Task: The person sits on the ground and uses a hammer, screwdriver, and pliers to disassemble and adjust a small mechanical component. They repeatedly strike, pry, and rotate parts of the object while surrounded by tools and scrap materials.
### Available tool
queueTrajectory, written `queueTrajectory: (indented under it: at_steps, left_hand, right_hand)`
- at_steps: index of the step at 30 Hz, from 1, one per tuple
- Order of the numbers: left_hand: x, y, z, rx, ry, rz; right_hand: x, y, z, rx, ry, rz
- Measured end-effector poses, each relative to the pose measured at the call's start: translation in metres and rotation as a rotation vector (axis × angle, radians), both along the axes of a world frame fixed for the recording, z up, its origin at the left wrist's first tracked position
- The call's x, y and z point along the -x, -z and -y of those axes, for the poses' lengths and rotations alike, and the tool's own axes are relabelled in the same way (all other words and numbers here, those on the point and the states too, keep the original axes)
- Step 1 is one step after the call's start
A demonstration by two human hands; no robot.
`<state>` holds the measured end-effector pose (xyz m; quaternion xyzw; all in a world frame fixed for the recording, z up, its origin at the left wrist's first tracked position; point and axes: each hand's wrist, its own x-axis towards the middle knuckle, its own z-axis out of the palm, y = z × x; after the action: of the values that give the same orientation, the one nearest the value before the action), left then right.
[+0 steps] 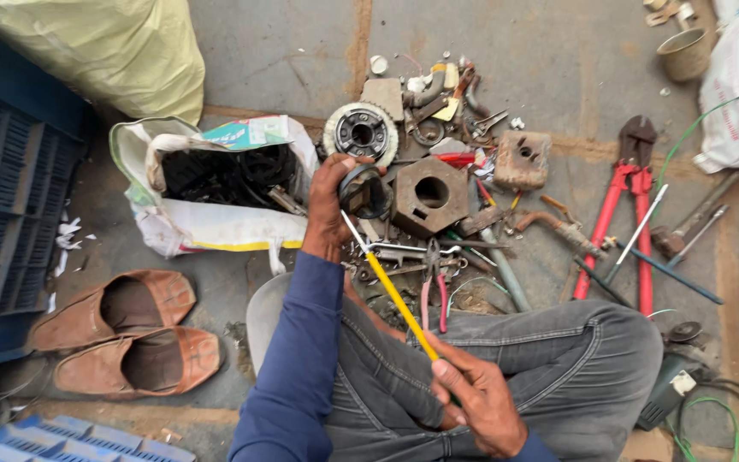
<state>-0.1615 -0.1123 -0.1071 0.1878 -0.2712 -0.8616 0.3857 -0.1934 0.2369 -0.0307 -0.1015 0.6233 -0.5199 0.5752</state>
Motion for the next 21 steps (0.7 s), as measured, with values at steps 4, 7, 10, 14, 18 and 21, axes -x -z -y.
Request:
queueTrajectory:
  at_steps: [4,7,10,14,18,21]
  left_hand:
    - [0.001,-0.001,-0.003,0.003,0.018,0.035]
    - [0.001,-0.006,-0.005,-0.067,0.117,-0.135]
    - [0.002,-0.008,-0.008,-0.062,0.108,-0.146]
    - [0.004,-0.005,-0.01,-0.059,0.089,-0.14]
    - [0.003,-0.001,-0.008,-0.046,0.049,-0.155]
    - [0.002,0.0,-0.004,-0.058,0.029,-0.153]
  right_hand:
    - [0.006,0.002,-0.006,-0.018,-0.078,-0.164]
    - [0.01,-0.001,-0.008,0.035,0.029,0.27]
    - [0.011,-0.005,-0.008,0.142,0.094,0.696]
    - [0.006,-0.014,-0.005,0.141,0.148,0.781]
    - [-0.004,-0.027,0.0,-0.013,0.093,0.4]
    - [-0.006,-0.035,0.006,-0.075,0.043,0.157]
